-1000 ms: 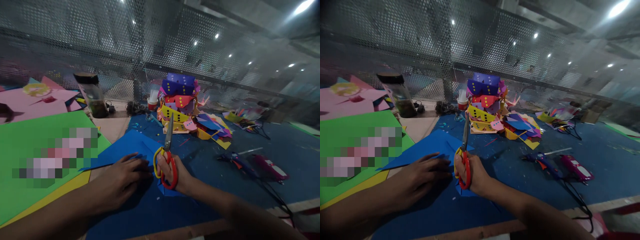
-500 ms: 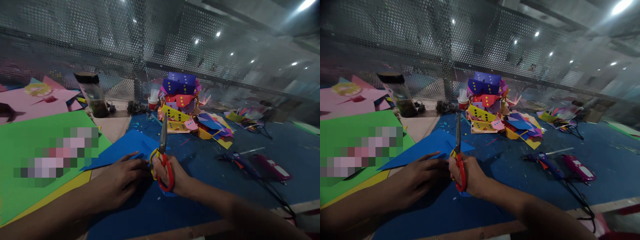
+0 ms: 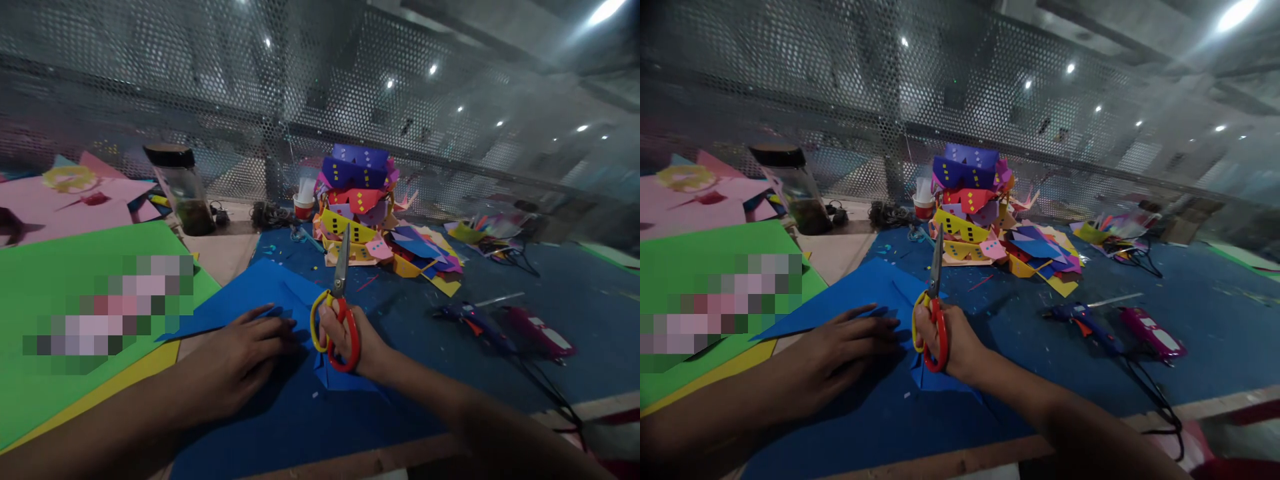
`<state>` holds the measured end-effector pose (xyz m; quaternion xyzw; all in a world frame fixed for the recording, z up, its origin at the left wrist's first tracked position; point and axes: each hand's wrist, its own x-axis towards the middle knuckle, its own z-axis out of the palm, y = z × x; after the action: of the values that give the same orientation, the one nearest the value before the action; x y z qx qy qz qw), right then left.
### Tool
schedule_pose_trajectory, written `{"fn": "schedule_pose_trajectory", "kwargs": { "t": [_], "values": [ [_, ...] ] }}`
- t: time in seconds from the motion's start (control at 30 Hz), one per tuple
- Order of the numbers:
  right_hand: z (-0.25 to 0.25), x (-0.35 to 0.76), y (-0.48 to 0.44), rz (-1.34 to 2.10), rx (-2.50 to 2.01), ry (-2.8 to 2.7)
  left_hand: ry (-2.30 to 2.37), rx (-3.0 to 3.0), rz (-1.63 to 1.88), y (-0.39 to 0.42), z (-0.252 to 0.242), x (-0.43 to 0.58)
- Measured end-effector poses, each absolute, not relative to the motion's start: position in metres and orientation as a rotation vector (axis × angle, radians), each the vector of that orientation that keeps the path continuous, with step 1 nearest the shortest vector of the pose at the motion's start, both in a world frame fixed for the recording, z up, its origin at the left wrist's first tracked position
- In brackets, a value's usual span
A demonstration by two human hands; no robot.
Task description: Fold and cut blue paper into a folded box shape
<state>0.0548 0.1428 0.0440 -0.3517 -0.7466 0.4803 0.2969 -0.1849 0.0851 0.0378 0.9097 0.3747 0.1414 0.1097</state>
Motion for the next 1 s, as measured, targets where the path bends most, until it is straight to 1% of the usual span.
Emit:
{"fn": "schedule_pose_trajectory", "kwargs": {
  "t": [0.17, 0.23, 0.3, 0.4, 0.5, 0.6, 0.77, 0.8, 0.87, 0.97, 1.0],
  "values": [
    [0.053, 0.061, 0.151, 1.269, -0.916, -1.952, 1.094, 2.680, 0.431, 0.085, 0.038, -0.183],
    [0.063, 0.070, 0.161, 1.196, -0.982, -1.940, 1.096, 2.677, 0.443, 0.085, 0.039, -0.183],
    [0.072, 0.082, 0.174, 1.020, -1.126, -2.024, 1.095, 2.677, 0.447, 0.085, 0.040, -0.183],
    [0.080, 0.102, 0.196, 0.570, -1.468, -2.215, 1.090, 2.687, 0.463, 0.085, 0.039, -0.183],
    [0.074, 0.114, 0.213, 0.313, -1.682, -2.332, 1.091, 2.701, 0.501, 0.084, 0.037, -0.182],
    [0.063, 0.120, 0.220, 0.161, -1.653, -2.436, 1.089, 2.709, 0.526, 0.085, 0.035, -0.181],
    [0.061, 0.123, 0.214, 0.053, -1.574, -2.455, 1.104, 2.724, 0.553, 0.086, 0.032, -0.180],
    [0.064, 0.122, 0.211, 0.046, -1.539, -2.426, 1.105, 2.725, 0.558, 0.087, 0.032, -0.180],
    [0.069, 0.117, 0.200, 0.171, -1.437, -2.384, 1.102, 2.721, 0.574, 0.087, 0.031, -0.180],
    [0.073, 0.104, 0.182, 0.625, -1.254, -2.449, 1.104, 2.705, 0.587, 0.087, 0.032, -0.179],
    [0.072, 0.100, 0.176, 0.702, -1.206, -2.481, 1.107, 2.701, 0.585, 0.086, 0.032, -0.179]
  ]
}}
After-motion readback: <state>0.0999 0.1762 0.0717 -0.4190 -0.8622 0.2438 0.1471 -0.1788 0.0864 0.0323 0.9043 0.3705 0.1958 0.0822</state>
